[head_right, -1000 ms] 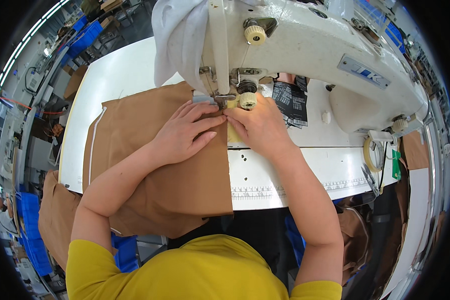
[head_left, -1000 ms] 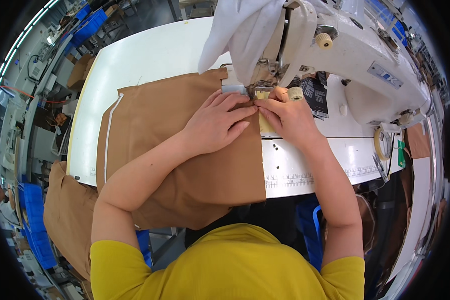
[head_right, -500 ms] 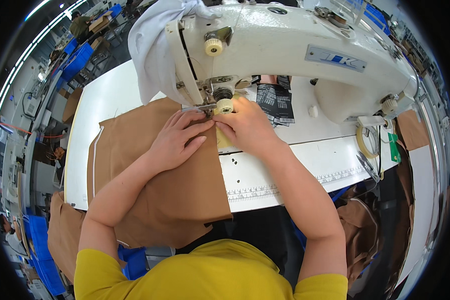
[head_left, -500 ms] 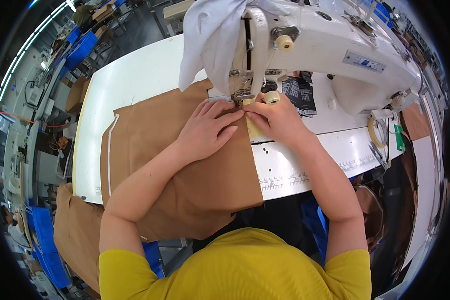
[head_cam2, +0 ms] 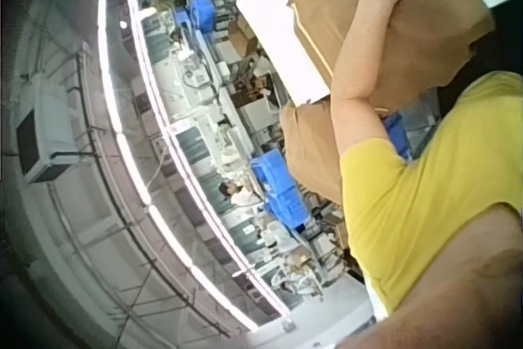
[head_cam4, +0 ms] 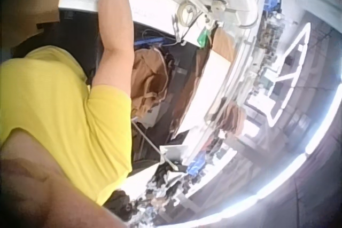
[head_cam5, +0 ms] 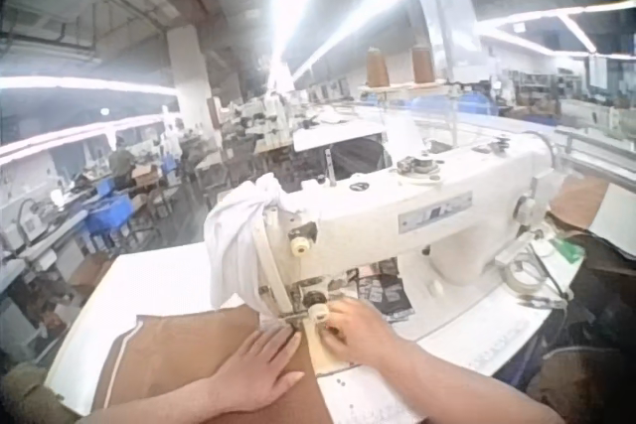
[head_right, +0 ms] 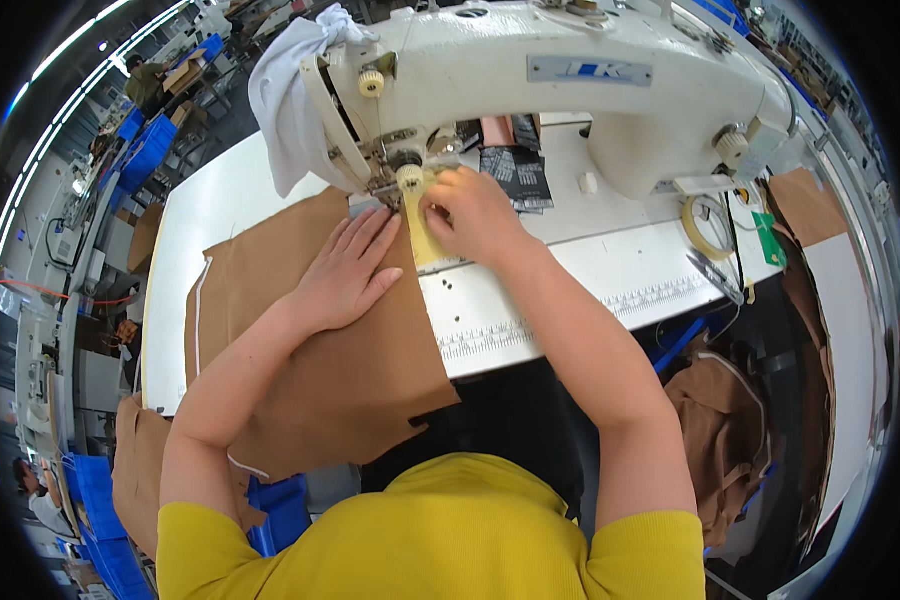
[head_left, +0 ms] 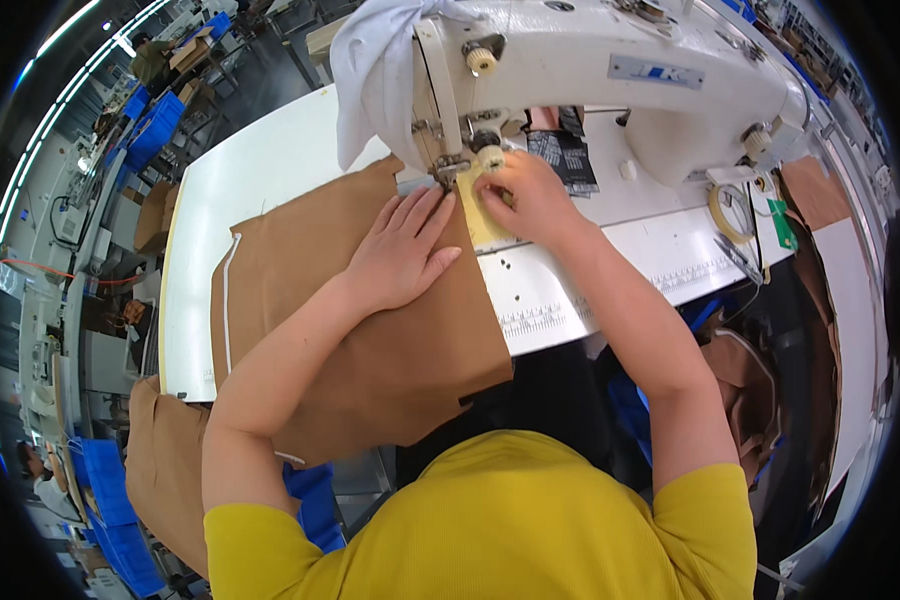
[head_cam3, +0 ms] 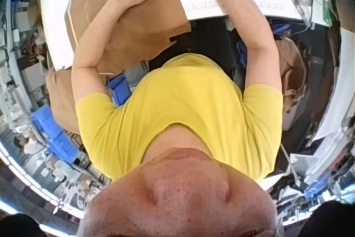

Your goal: The person sews a piece of brown material using an industrial sewing machine.

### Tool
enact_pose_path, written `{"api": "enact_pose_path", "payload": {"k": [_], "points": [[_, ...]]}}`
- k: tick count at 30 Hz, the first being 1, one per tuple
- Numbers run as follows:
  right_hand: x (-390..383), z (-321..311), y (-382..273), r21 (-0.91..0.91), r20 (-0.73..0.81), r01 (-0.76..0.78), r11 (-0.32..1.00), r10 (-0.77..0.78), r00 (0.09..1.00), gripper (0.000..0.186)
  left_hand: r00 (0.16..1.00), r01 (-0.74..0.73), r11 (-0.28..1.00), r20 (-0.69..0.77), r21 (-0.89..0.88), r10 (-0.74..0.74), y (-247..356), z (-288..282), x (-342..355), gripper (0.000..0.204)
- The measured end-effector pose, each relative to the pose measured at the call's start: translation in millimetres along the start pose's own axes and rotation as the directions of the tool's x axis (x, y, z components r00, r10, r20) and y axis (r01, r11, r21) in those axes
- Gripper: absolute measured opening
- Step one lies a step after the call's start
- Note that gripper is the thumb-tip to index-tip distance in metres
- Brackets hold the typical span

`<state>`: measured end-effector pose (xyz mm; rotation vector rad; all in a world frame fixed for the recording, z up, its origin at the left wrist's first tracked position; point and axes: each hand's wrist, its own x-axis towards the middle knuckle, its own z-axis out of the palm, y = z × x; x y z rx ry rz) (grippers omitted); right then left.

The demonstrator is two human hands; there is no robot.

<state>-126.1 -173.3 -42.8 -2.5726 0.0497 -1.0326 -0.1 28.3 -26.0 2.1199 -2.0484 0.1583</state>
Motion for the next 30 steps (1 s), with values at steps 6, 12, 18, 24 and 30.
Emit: {"api": "enact_pose_path", "payload": {"k": [6, 12, 18, 24, 30], "points": [[-54, -50, -88, 0.222, -0.243, 0.18, 0.958, -0.125, 0.962, 0.023, 0.972, -0.062, 0.996, 0.222, -0.065, 0.075, 60, -27, -42, 0.068], [-197, -21, -131, 0.601, 0.092, -0.44, 0.667, 0.489, 0.867, 0.01, 0.982, -0.027, 0.942, 0.167, -0.336, 0.087, 103, -38, -86, 0.06], [-220, 2, -140, 0.714, 0.431, -0.674, 0.19, 0.639, 0.637, 0.021, 0.993, 0.089, 0.891, -0.032, -0.445, -0.115, 121, -21, -108, 0.041], [-203, 16, -139, 0.81, 0.392, -0.583, 0.058, 0.687, 0.612, 0.024, 0.984, 0.107, 0.929, -0.099, -0.355, -0.151, 132, -11, -112, 0.037], [-202, 9, -142, 0.778, 0.383, -0.614, 0.134, 0.672, 0.633, 0.016, 0.978, 0.085, 0.947, -0.156, -0.311, -0.139, 136, -4, -113, 0.041]]}}
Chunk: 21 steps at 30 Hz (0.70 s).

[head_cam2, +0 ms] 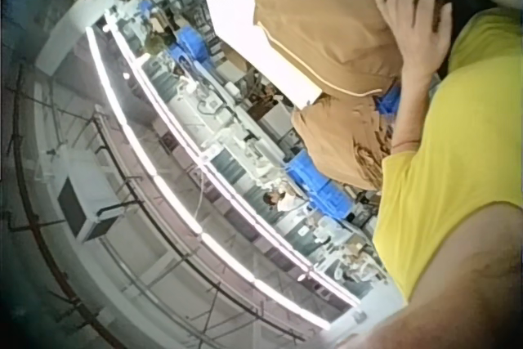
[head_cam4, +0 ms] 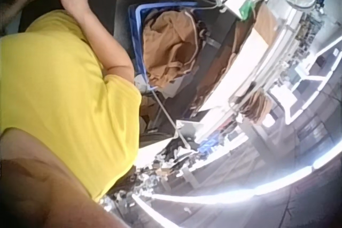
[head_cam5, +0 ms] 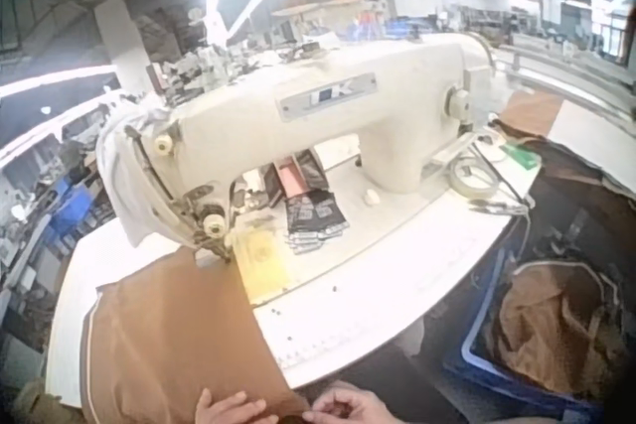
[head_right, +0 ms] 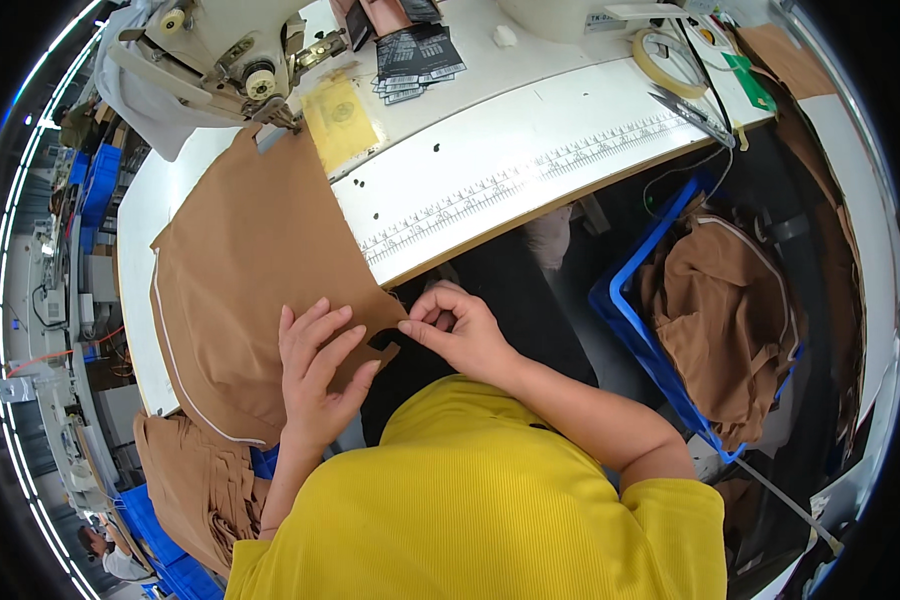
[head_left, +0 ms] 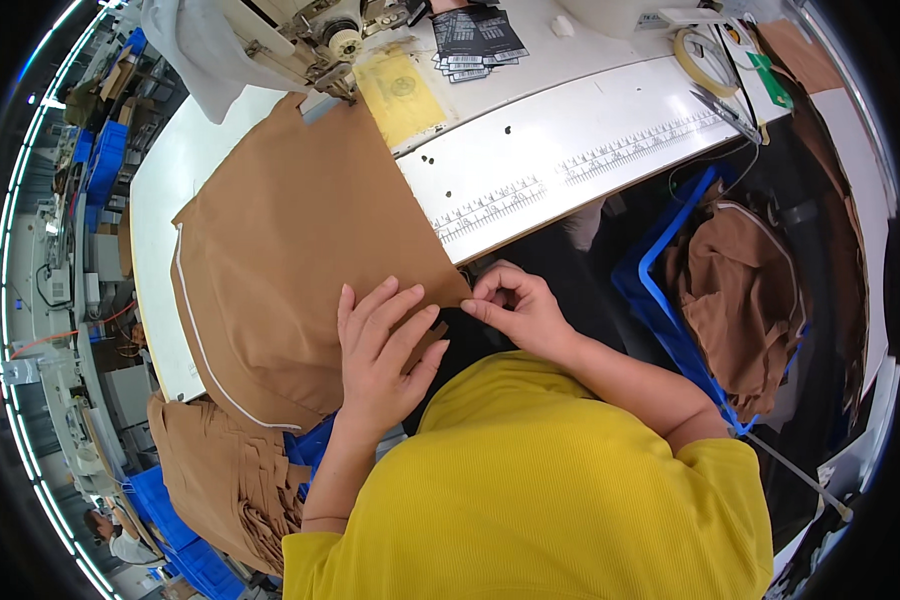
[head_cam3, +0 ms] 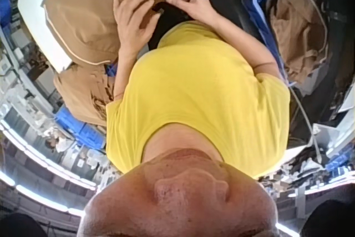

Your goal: The person sews a piece of brown material using an industrial sewing machine.

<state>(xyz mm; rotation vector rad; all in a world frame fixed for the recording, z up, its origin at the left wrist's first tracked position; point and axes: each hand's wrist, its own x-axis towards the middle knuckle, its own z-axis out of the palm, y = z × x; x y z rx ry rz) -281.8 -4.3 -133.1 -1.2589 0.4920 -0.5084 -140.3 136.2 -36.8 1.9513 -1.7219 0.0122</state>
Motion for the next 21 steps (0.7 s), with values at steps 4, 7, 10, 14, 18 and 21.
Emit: {"api": "enact_pose_path", "payload": {"k": [4, 7, 10, 14, 18, 21], "points": [[-10, 5, -27, 0.04, 0.1, -0.068, 0.997, 0.063, 0.993, 0.012, 0.994, -0.001, 0.997, -0.105, 0.082, 0.009, 9, 14, -5, 0.046], [-16, 13, -49, 0.139, 0.22, -0.128, 0.982, 0.095, 0.971, 0.013, 0.968, -0.047, 0.982, -0.236, 0.182, 0.09, 3, 33, -15, 0.043], [-19, 20, -53, 0.227, 0.275, -0.107, 0.968, 0.042, 0.961, 0.013, 0.938, -0.058, 0.977, -0.324, 0.206, 0.124, 5, 34, -15, 0.031], [-17, 18, -16, 0.306, 0.004, -0.013, 0.952, 0.013, 1.0, 0.023, 0.916, -0.07, 0.994, -0.389, 0.079, 0.095, 9, 23, -12, 0.022], [0, 18, 9, 0.348, -0.084, -0.279, 0.895, 0.326, 0.942, 0.065, 0.891, -0.042, 0.999, -0.45, 0.026, 0.05, 11, 14, -14, 0.021], [5, 23, 15, 0.336, 0.168, -0.299, 0.893, 0.256, 0.952, 0.062, 0.887, -0.022, 1.0, -0.461, -0.02, 0.01, 14, 6, -11, 0.02]]}}
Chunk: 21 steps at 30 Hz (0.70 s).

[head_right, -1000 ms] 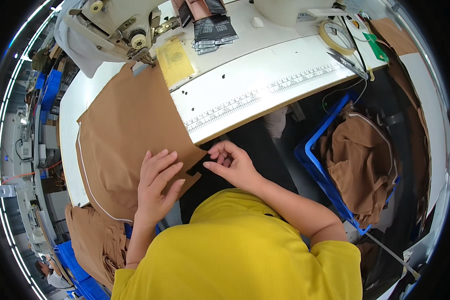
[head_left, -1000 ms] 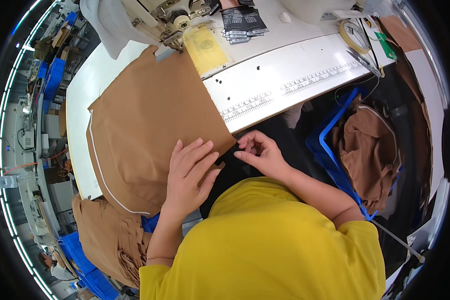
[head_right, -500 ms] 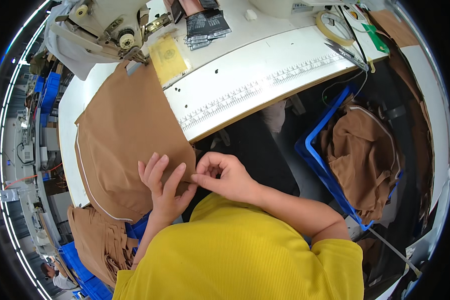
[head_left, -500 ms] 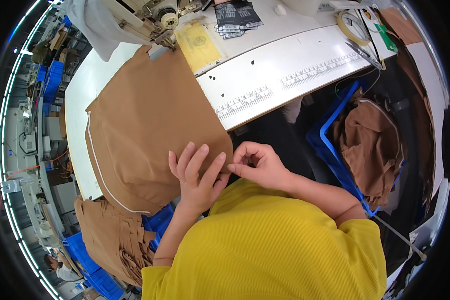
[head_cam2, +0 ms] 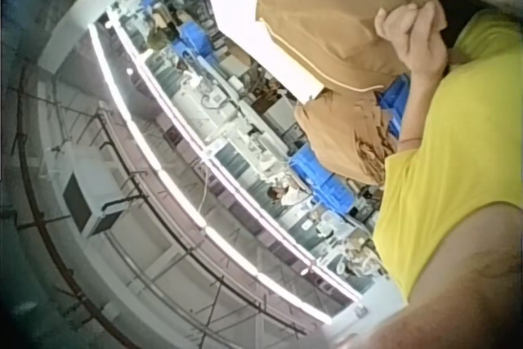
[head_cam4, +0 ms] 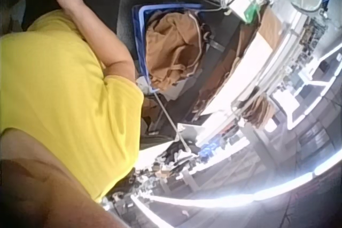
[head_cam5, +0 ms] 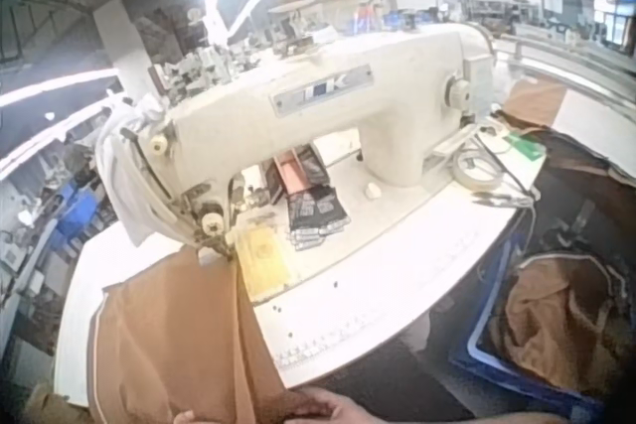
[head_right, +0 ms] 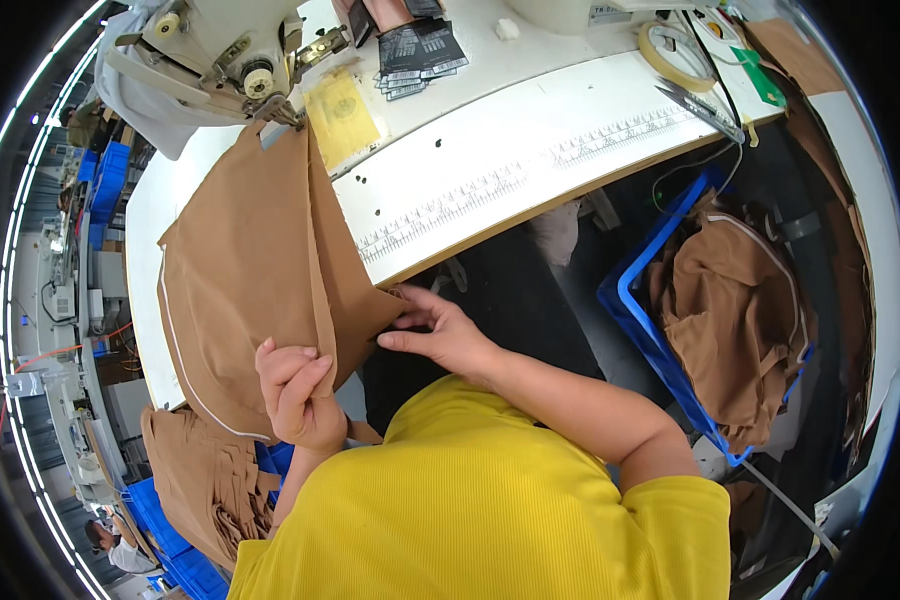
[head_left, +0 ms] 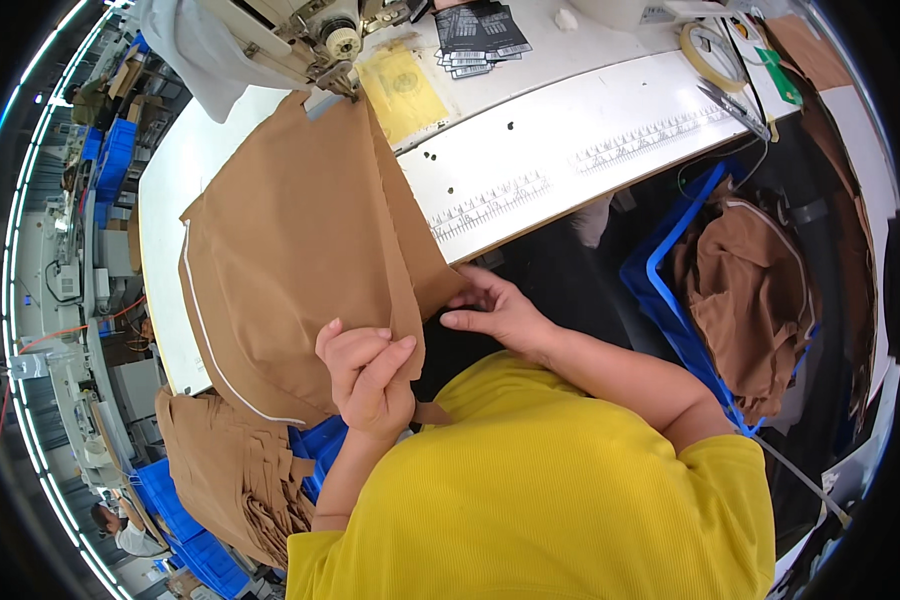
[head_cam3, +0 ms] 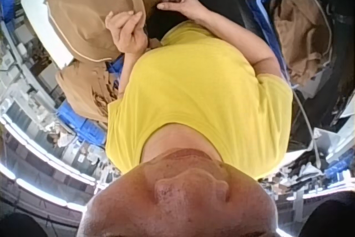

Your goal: The person sews a piece of brown material using an industrial sewing machine.

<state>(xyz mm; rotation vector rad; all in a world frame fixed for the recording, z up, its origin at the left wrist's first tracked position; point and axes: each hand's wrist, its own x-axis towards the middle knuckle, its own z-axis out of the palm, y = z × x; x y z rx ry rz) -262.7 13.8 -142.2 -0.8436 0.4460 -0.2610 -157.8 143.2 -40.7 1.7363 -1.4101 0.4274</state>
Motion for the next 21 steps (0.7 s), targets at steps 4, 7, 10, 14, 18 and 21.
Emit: {"api": "enact_pose_path", "payload": {"k": [4, 7, 10, 14, 18, 21], "points": [[-10, 8, -9, -0.091, 0.013, -0.062, 0.994, 0.064, 0.998, 0.019, 0.993, -0.011, 1.0, 0.12, 0.026, 0.007, 3, -9, 5, 0.019], [-32, 19, -25, -0.214, 0.087, 0.258, 0.942, -0.245, 0.966, 0.016, 0.976, -0.042, 0.999, 0.216, -0.01, 0.043, 2, -7, 9, 0.023], [-42, 20, -34, -0.404, 0.187, 0.463, 0.789, -0.424, 0.886, 0.014, 0.958, -0.1, 0.995, 0.268, -0.011, 0.1, -2, -2, 8, 0.025], [-39, 18, -39, -0.506, 0.297, 0.597, 0.622, -0.524, 0.798, 0.017, 0.949, -0.168, 0.985, 0.264, -0.033, 0.17, -3, 3, 7, 0.025], [-41, 20, -39, -0.493, 0.29, 0.607, 0.623, -0.54, 0.79, 0.017, 0.95, -0.143, 0.989, 0.273, -0.044, 0.15, 2, 2, 9, 0.023], [-39, 20, -39, -0.49, 0.31, 0.655, 0.575, -0.588, 0.747, 0.016, 0.947, -0.174, 0.984, 0.268, -0.032, 0.176, 2, 2, 10, 0.024]]}}
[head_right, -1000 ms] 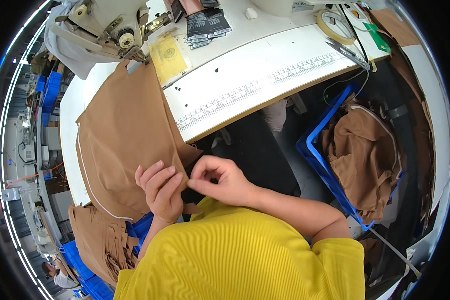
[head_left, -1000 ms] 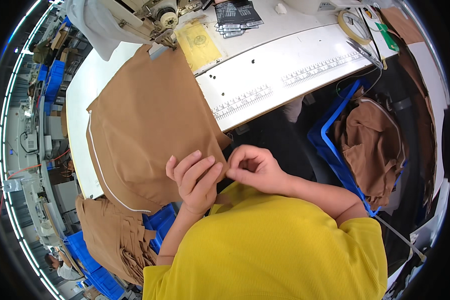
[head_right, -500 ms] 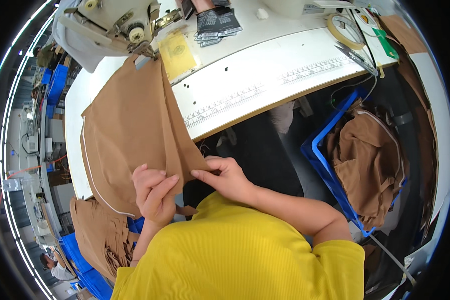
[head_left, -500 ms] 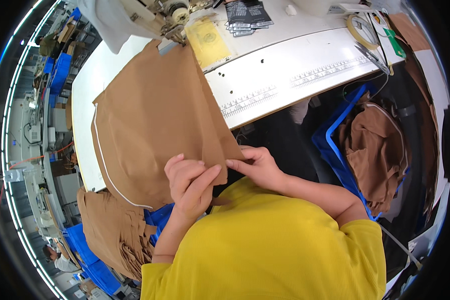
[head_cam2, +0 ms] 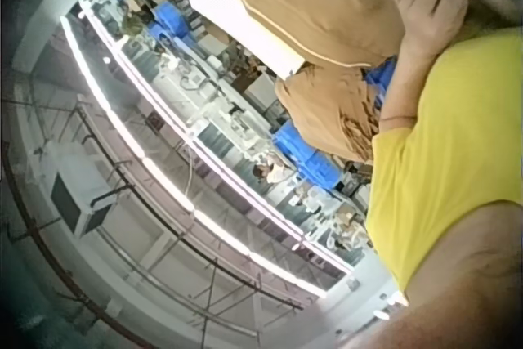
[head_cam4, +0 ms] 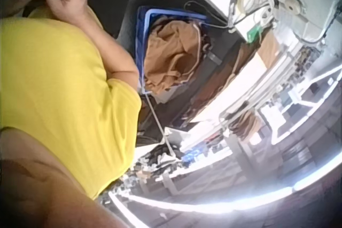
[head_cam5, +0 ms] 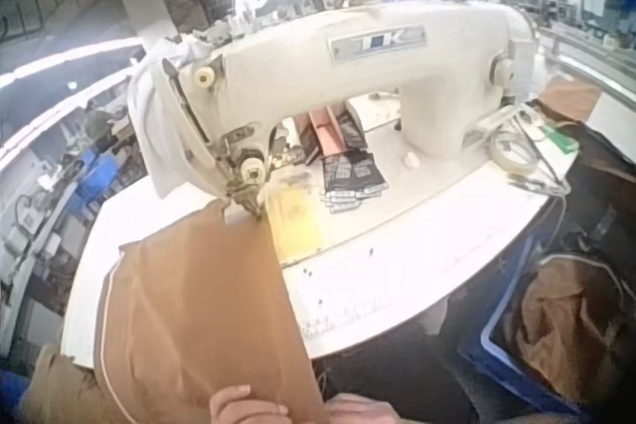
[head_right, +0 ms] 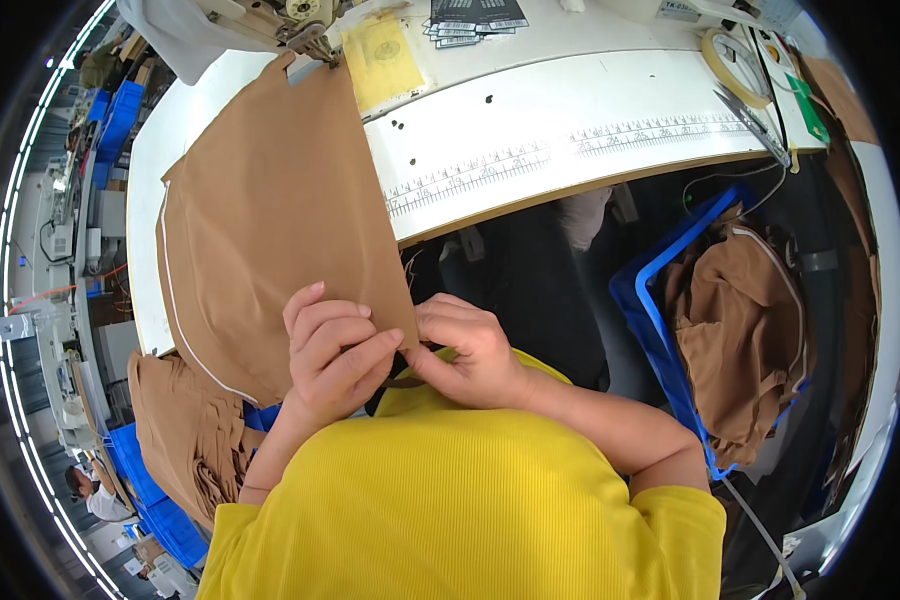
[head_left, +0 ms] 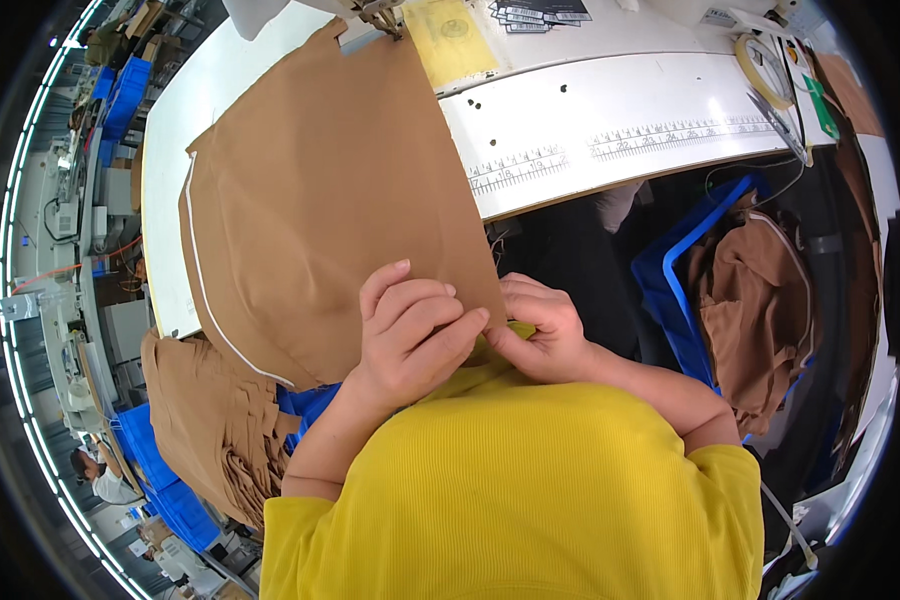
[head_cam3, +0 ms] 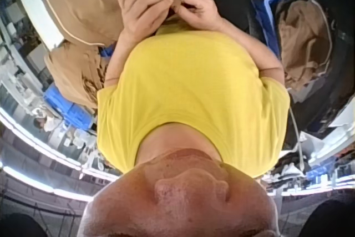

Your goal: The person sews a piece of brown material using an industrial sewing machine.

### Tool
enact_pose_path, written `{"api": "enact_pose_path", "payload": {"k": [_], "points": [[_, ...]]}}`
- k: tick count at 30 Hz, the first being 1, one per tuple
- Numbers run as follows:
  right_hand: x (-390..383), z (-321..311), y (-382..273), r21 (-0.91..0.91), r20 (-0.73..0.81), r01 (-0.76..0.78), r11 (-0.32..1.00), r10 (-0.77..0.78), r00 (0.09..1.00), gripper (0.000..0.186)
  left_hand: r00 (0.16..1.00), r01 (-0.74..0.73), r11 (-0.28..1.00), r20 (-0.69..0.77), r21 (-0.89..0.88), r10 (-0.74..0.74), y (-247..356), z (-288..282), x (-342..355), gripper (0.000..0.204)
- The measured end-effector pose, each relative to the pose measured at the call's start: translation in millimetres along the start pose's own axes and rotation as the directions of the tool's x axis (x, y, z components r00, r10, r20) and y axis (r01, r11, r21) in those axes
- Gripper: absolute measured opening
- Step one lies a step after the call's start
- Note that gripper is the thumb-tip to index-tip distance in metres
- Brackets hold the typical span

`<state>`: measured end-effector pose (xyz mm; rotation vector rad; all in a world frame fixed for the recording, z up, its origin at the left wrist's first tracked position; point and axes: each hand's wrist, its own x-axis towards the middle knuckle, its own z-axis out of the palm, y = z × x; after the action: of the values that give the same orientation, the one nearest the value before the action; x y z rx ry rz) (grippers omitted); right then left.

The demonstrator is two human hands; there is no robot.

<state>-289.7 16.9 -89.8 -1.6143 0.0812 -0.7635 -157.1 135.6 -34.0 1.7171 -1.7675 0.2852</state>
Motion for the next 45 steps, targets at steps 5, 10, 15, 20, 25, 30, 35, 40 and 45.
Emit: {"api": "enact_pose_path", "payload": {"k": [5, 10, 15, 20, 25, 30, 35, 40, 45], "points": [[1, -2, -1, 0.011, -0.021, 0.054, 0.998, -0.054, 0.998, 0.018, 0.999, -0.05, 0.999, 0.003, 0.008, 0.05, 0, 0, 2, 0.024], [0, -5, -2, 0.013, -0.023, 0.06, 0.998, -0.06, 0.998, 0.019, 0.995, -0.095, 0.995, 0.004, -0.02, 0.095, -1, 0, 3, 0.023], [-2, -5, -2, 0.014, -0.01, 0.048, 0.999, -0.048, 0.999, 0.02, 0.992, -0.123, 0.992, 0.019, -0.032, 0.124, -2, -1, 5, 0.022], [-3, -5, -6, 0.071, 0.007, -0.012, 0.997, 0.012, 1.0, 0.023, 0.989, -0.14, 0.989, 0.048, -0.054, 0.143, -4, -2, 9, 0.019], [-4, -4, -7, 0.074, 0.006, -0.01, 0.997, 0.01, 1.0, 0.023, 0.986, -0.149, 0.985, 0.067, -0.086, 0.155, -5, -3, 11, 0.016], [-3, -5, -7, 0.09, 0.013, -0.008, 0.996, 0.007, 1.0, 0.024, 0.986, -0.161, 0.985, 0.043, -0.062, 0.164, -3, -2, 12, 0.014], [-3, -6, -8, 0.107, 0.022, -0.019, 0.994, 0.017, 1.0, 0.023, 0.978, -0.207, 0.978, 0.01, -0.037, 0.207, -4, 1, 9, 0.013], [-6, -6, -5, 0.13, 0.039, -0.033, 0.991, 0.028, 0.999, 0.023, 0.972, -0.235, 0.972, -0.011, -0.021, 0.234, -4, 3, 6, 0.011], [-7, -7, -5, 0.15, 0.043, -0.043, 0.988, 0.037, 0.998, 0.024, 0.982, -0.183, 0.979, 0.032, -0.094, 0.187, -4, 3, 11, 0.011]]}}
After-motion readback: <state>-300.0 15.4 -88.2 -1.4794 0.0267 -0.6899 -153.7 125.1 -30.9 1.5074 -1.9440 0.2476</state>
